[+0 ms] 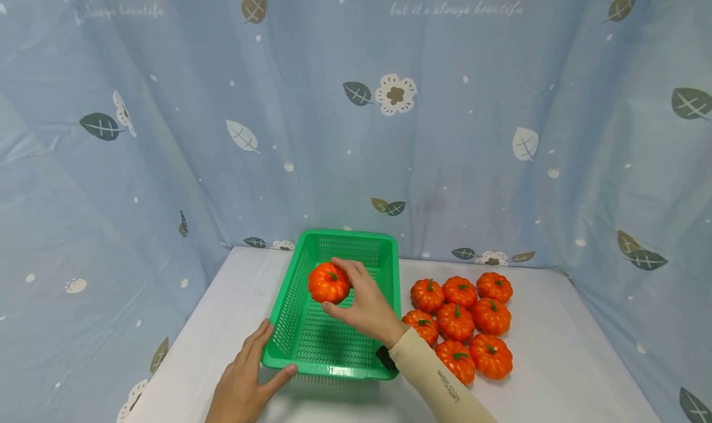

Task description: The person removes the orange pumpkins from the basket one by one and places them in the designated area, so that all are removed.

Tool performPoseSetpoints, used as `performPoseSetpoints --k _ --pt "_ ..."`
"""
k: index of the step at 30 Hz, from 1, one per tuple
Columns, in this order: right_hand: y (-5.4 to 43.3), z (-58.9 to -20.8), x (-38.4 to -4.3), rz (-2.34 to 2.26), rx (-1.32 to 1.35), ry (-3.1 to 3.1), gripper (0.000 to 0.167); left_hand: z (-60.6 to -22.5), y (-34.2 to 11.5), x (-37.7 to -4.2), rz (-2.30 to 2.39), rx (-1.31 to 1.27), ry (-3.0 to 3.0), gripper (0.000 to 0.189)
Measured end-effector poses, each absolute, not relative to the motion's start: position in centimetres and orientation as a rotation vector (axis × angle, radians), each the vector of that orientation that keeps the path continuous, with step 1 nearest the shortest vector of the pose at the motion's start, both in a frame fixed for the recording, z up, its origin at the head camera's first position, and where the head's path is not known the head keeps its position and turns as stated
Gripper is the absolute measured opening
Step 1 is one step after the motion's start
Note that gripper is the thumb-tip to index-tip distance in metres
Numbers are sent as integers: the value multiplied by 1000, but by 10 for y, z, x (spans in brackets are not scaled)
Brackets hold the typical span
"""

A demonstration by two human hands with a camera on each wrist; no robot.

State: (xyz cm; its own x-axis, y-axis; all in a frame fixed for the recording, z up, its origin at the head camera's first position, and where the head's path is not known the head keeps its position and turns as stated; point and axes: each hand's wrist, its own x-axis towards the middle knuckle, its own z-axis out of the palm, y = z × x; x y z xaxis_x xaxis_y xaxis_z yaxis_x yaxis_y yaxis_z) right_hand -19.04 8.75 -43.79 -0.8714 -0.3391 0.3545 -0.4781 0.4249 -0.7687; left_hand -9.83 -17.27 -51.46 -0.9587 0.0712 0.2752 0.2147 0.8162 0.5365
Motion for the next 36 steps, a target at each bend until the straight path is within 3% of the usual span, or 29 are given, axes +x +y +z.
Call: performPoseSetpoints --k 16,36 --pt "73 -462 -210 1180 885 -2770 77 -517 -173 -97 -851 -225 -2731 90" --pt "43 -487 -209 800 1192 -2962 76 -518 -170 -96 -923 -193 -2742 92"
